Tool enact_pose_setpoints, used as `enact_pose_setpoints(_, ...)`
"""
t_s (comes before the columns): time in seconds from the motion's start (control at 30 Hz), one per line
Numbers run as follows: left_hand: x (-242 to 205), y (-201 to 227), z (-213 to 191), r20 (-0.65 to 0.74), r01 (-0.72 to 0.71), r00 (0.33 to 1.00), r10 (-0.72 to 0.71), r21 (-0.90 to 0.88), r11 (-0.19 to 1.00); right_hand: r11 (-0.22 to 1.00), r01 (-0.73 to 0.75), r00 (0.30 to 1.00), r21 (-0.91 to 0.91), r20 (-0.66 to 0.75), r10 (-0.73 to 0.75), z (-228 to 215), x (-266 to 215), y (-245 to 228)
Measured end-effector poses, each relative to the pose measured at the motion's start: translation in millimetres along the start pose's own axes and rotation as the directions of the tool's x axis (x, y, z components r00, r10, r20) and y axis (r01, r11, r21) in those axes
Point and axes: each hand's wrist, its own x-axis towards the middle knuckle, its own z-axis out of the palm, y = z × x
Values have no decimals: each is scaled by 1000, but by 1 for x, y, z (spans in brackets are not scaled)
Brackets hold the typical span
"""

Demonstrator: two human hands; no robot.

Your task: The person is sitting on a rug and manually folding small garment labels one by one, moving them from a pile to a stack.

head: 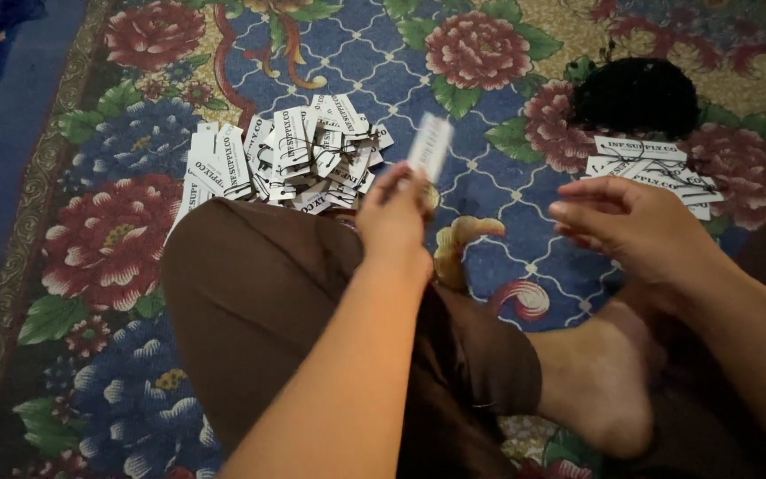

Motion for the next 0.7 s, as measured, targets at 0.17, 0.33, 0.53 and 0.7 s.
enact_pose_setpoints(0.17,43,47,-5,-302,-201,942,148,-156,967,999,24,1000,37,14,-24,-2,10,7)
enact_pose_setpoints(0.33,72,96,-35,-434,-257,880,193,-92,962,997,-1,1000,74,27,-1,-1,25,22)
enact_pose_setpoints(0.53,134,99,-56,-656,-116,748,-100,-277,954,998,-32,999,63,2,32,-9,28,23)
enact_pose_setpoints(0.7,99,96,-38,-683,-180,721,-121,-353,918,986,-12,999,167,-31,18,-19,36,33)
